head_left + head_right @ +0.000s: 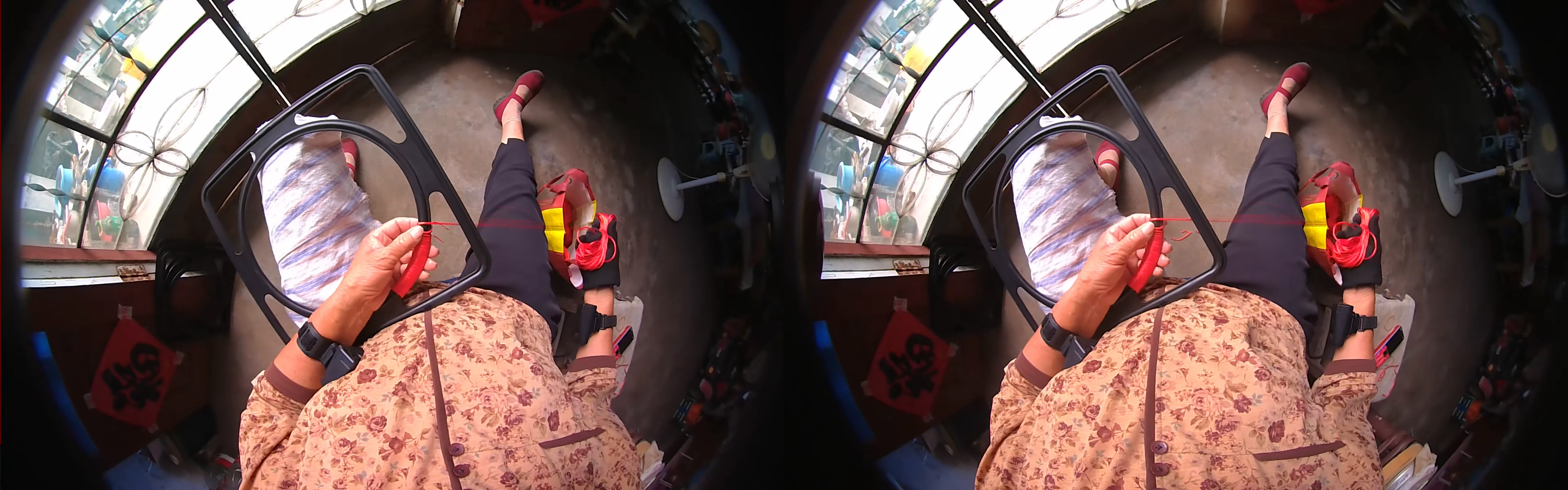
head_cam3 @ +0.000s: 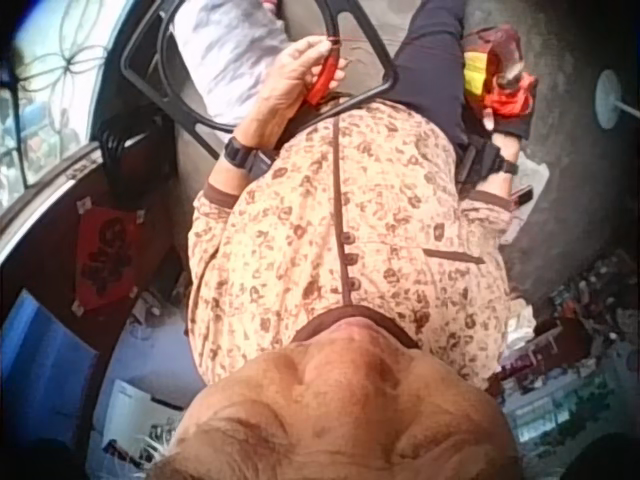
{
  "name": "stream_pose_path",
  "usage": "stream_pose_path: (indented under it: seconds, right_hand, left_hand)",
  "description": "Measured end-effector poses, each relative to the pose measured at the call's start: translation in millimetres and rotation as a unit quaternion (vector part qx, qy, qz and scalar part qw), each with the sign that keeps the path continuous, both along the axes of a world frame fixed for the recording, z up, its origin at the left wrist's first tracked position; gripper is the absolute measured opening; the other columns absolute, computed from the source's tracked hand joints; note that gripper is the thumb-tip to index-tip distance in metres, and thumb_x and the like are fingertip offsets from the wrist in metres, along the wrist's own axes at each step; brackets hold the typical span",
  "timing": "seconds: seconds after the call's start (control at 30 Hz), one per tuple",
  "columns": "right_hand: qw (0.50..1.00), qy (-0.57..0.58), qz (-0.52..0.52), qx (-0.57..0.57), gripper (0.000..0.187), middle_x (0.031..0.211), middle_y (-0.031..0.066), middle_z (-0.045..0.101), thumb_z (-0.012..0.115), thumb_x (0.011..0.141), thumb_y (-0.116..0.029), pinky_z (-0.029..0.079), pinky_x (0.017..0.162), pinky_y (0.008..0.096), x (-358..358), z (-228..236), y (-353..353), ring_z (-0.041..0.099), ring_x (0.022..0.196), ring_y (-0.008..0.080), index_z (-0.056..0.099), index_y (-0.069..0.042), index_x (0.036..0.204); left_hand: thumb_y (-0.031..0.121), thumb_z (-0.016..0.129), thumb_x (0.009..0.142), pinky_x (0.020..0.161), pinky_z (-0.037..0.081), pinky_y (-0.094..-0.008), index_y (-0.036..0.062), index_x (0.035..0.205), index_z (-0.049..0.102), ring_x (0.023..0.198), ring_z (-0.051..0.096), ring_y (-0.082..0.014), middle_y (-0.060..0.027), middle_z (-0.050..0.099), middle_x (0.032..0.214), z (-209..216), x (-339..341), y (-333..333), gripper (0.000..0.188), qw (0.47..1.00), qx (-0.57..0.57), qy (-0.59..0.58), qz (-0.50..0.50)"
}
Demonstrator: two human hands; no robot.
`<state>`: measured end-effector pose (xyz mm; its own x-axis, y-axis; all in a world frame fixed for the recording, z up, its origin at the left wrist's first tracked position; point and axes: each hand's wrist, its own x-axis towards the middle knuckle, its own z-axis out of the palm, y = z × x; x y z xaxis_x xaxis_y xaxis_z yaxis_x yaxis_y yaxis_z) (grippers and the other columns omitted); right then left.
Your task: The person is wrapping a red cord around the rim of a black plastic frame.
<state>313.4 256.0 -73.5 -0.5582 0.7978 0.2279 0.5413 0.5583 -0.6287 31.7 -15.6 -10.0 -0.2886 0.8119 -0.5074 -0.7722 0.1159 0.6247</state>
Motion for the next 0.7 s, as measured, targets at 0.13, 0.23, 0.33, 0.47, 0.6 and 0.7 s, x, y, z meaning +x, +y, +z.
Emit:
stream_pose_path:
  seconds: [0.13,0.23,0.33,0.47,0.6,0.7]
  right_hand:
    - [0.714,0.420,-0.007,-0.560,0.034,0.079,0.0028,0.052,0.044,0.095,-0.042,0.044,0.058,0.0236,6,-8,12,0.052,0.065,0.0121,0.052,-0.009,0.096]
    - [0.719,0.428,-0.113,-0.536,0.036,0.079,0.0022,0.055,0.052,0.092,-0.037,0.046,0.061,0.0243,5,-21,22,0.054,0.067,0.0133,0.054,-0.006,0.111]
    - [0.948,0.223,0.057,-0.218,0.028,0.084,0.0014,0.059,0.060,0.088,-0.022,0.047,0.070,0.0246,-34,-11,11,0.057,0.075,0.0116,0.057,-0.003,0.109]
    - [0.946,0.174,0.104,-0.252,0.020,0.092,0.0014,0.062,0.064,0.083,-0.010,0.046,0.079,0.0236,-125,51,-37,0.056,0.090,0.0075,0.061,-0.001,0.101]
    - [0.863,0.266,0.221,-0.369,0.026,0.105,0.0038,0.059,0.058,0.087,-0.010,0.044,0.086,0.0255,-199,43,-61,0.055,0.097,0.0108,0.055,-0.001,0.111]
    - [0.668,0.268,0.309,-0.622,0.028,0.111,0.0062,0.058,0.053,0.091,-0.011,0.044,0.090,0.0279,-224,51,-85,0.055,0.101,0.0124,0.051,-0.001,0.117]
  left_hand:
    - [0.025,0.058,0.090,0.054,0.055,-0.0274,0.0071,0.101,0.053,0.065,0.065,-0.0197,-0.0135,0.064,0.082,5,1,4,0.021,1.000,0.013,-0.024,0.000]
    - [0.024,0.059,0.090,0.053,0.055,-0.0277,0.0068,0.099,0.053,0.063,0.065,-0.0204,-0.0137,0.064,0.079,4,-2,6,0.020,1.000,0.014,-0.022,-0.001]
    - [0.022,0.060,0.089,0.053,0.055,-0.0284,0.0069,0.096,0.054,0.061,0.065,-0.0208,-0.0140,0.064,0.077,4,-4,6,0.018,1.000,-0.005,-0.007,0.001]
    - [0.019,0.060,0.088,0.055,0.055,-0.0285,0.0066,0.094,0.053,0.062,0.065,-0.0207,-0.0143,0.064,0.078,6,-3,0,0.015,1.000,-0.001,0.007,-0.008]
    - [0.019,0.060,0.088,0.057,0.055,-0.0285,0.0059,0.092,0.053,0.063,0.065,-0.0207,-0.0138,0.064,0.079,13,-2,-4,0.015,0.997,0.011,-0.037,-0.064]
    - [0.019,0.059,0.088,0.058,0.055,-0.0300,0.0055,0.093,0.053,0.066,0.065,-0.0210,-0.0144,0.064,0.081,15,-5,-7,0.016,0.995,0.001,-0.053,-0.082]
